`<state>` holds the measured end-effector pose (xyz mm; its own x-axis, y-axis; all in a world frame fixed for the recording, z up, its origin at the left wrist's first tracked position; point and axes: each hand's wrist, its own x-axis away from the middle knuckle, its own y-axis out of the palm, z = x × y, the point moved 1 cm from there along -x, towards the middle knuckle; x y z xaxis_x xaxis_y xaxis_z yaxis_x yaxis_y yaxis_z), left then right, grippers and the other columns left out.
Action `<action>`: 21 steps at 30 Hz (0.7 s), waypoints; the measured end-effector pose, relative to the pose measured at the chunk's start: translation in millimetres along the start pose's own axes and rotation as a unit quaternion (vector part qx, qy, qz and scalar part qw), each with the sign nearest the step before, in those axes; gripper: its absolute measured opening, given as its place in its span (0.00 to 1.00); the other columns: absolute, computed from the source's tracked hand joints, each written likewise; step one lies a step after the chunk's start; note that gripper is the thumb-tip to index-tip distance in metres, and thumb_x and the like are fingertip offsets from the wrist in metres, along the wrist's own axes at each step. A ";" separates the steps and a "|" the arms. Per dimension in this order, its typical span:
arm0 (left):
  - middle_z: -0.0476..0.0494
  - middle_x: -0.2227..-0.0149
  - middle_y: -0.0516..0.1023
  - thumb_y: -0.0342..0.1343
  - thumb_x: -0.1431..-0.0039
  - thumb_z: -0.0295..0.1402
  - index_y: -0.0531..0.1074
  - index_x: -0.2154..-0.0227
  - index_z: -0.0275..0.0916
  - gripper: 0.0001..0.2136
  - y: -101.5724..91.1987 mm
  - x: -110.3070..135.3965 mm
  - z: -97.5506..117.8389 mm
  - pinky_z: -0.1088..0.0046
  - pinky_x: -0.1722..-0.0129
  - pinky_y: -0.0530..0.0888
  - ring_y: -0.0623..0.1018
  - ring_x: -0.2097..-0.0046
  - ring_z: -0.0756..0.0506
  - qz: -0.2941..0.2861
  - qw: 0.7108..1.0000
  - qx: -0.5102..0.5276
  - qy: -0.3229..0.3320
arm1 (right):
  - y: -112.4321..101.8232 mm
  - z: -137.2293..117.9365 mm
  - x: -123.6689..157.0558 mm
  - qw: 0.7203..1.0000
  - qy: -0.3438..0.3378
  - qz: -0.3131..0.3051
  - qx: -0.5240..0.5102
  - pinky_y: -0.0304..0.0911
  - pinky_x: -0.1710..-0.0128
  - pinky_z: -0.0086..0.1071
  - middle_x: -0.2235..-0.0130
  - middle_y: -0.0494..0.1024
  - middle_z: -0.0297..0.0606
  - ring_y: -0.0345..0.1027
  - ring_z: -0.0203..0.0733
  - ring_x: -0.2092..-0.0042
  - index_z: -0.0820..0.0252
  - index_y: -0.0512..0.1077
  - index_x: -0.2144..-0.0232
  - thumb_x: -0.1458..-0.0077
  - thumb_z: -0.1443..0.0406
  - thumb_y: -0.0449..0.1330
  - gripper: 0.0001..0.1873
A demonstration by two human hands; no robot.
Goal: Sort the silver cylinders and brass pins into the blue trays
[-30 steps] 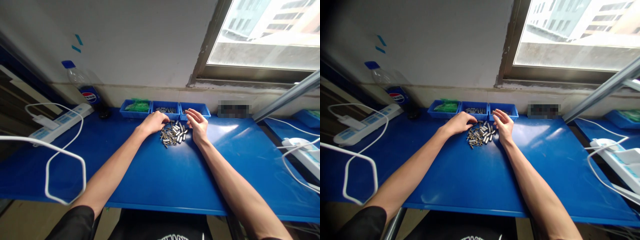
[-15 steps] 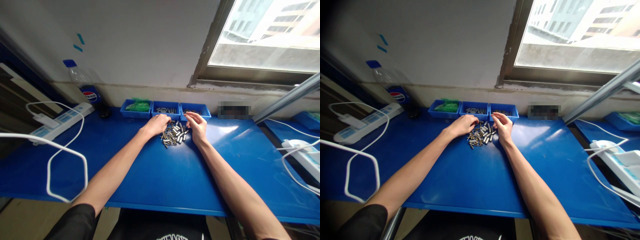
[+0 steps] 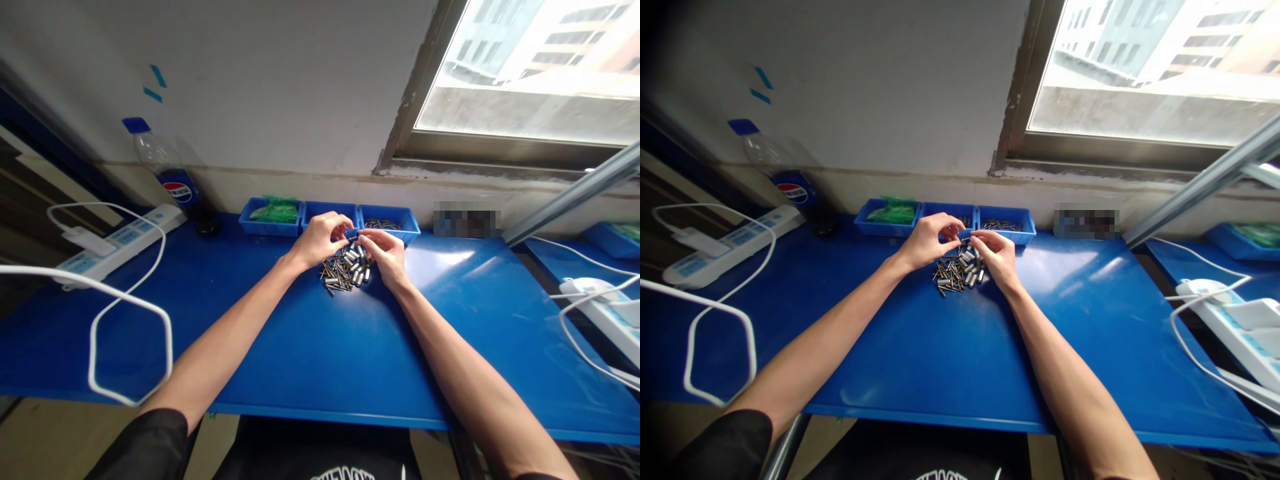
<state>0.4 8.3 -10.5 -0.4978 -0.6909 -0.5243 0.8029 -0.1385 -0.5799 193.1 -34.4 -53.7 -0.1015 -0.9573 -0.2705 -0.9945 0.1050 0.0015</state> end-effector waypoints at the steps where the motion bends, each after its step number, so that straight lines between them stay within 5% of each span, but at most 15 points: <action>1: 0.45 0.62 0.79 0.64 0.46 0.22 0.78 0.60 0.36 0.10 0.2 0.2 -0.2 0.72 0.61 0.80 0.80 0.65 0.49 0.000 1.000 0.001 -0.001 | 0.8 -0.4 0.3 1.000 -0.001 -0.004 0.005 0.63 0.72 0.33 0.65 0.84 0.38 0.71 0.39 0.70 0.56 0.83 0.60 0.48 0.52 0.72 0.18; 11: 0.43 0.61 0.81 0.64 0.44 0.26 0.78 0.62 0.35 0.07 -1.6 -0.1 -1.0 0.71 0.60 0.80 0.81 0.65 0.48 -0.023 1.000 -0.001 -0.005 | 0.5 4.7 -1.9 1.000 0.025 0.002 -0.014 0.62 0.75 0.32 0.68 0.83 0.37 0.67 0.36 0.74 0.57 0.84 0.64 0.53 0.53 0.75 0.18; 16: 0.44 0.67 0.83 0.62 0.43 0.29 0.81 0.64 0.36 0.05 -21.2 0.1 -4.2 0.73 0.63 0.76 0.81 0.65 0.46 -0.151 0.983 -0.069 -0.082 | -9.7 12.7 -9.4 0.991 -0.018 0.129 -0.030 0.64 0.74 0.33 0.58 0.85 0.41 0.68 0.36 0.74 0.56 0.82 0.57 0.51 0.53 0.72 0.21; 21: 0.45 0.65 0.84 0.63 0.46 0.29 0.81 0.65 0.38 0.06 -41.1 3.2 -6.5 0.75 0.66 0.73 0.81 0.65 0.46 -0.263 0.945 -0.128 -0.144 | -15.7 17.4 -11.0 0.987 -0.042 0.154 -0.028 0.69 0.70 0.35 0.46 0.82 0.46 0.74 0.39 0.68 0.55 0.78 0.48 0.48 0.54 0.70 0.27</action>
<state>-36.4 16.4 7.6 -0.6668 -0.7437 0.0478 0.3454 -0.3653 -0.8645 210.3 -20.9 -67.5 -0.3985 -0.8569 -0.3270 -0.9172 0.3695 0.1493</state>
